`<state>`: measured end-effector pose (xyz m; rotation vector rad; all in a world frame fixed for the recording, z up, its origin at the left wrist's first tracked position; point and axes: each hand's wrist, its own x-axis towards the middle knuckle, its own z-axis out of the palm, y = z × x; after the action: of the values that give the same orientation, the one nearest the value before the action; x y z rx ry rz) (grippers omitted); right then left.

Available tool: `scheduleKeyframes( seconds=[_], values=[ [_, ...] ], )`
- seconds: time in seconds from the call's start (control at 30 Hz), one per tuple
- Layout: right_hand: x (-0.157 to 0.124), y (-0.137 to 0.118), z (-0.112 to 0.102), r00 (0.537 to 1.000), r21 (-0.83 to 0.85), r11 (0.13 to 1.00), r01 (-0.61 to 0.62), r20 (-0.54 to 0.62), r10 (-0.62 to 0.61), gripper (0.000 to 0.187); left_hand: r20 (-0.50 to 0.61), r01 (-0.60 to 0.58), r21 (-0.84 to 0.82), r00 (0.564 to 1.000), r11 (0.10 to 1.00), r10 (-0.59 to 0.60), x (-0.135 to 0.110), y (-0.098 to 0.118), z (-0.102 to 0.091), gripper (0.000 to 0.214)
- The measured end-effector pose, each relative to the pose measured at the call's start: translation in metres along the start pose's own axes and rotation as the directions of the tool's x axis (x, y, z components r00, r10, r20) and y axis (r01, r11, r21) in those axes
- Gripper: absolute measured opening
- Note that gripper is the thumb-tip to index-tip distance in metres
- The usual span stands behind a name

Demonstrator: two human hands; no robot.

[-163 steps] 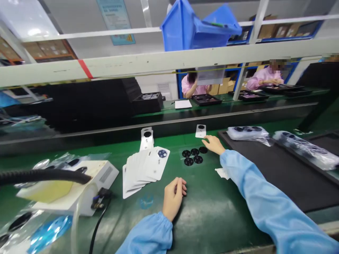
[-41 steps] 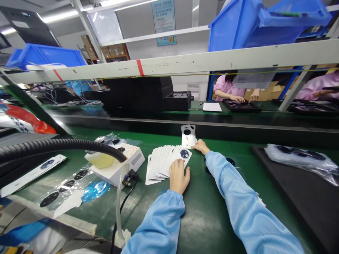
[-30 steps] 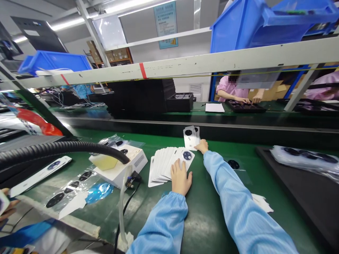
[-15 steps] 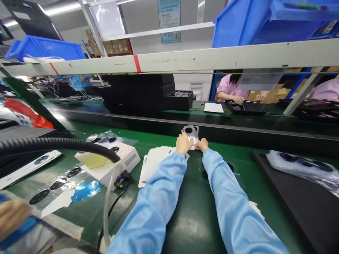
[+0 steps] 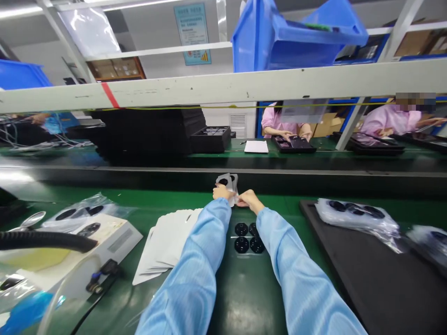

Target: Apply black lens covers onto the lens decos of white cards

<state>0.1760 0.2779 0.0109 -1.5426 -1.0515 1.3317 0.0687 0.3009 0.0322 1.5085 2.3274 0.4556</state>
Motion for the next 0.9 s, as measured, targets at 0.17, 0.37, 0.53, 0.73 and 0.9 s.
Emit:
scheduleKeyframes(
  seconds=[0.17,0.37,0.53,0.73,0.9],
  values=[
    [-0.013,-0.012,-0.039,0.998,0.068,0.996,-0.056,0.005,0.055,0.031,0.028,-0.014,-0.001,1.000,1.000,0.014,0.002,-0.007,-0.001,0.040],
    [-0.053,-0.016,-0.082,0.997,0.156,0.988,0.002,-0.082,0.011,0.029,0.012,-0.047,0.003,0.999,0.999,0.047,-0.010,-0.013,-0.013,0.040],
    [-0.093,-0.013,-0.121,0.976,0.201,0.973,0.113,-0.208,-0.070,0.028,-0.016,-0.119,0.008,0.993,0.993,0.119,-0.022,0.009,-0.024,0.041],
    [-0.153,0.024,-0.136,0.905,0.145,0.958,0.246,-0.388,-0.174,0.024,0.005,-0.289,-0.009,0.957,0.957,0.289,-0.064,0.083,0.014,0.040],
    [-0.192,0.062,-0.137,0.874,0.030,0.954,0.298,-0.410,-0.260,0.021,0.030,-0.433,-0.046,0.900,0.900,0.434,-0.106,0.131,0.058,0.039]
  ],
)
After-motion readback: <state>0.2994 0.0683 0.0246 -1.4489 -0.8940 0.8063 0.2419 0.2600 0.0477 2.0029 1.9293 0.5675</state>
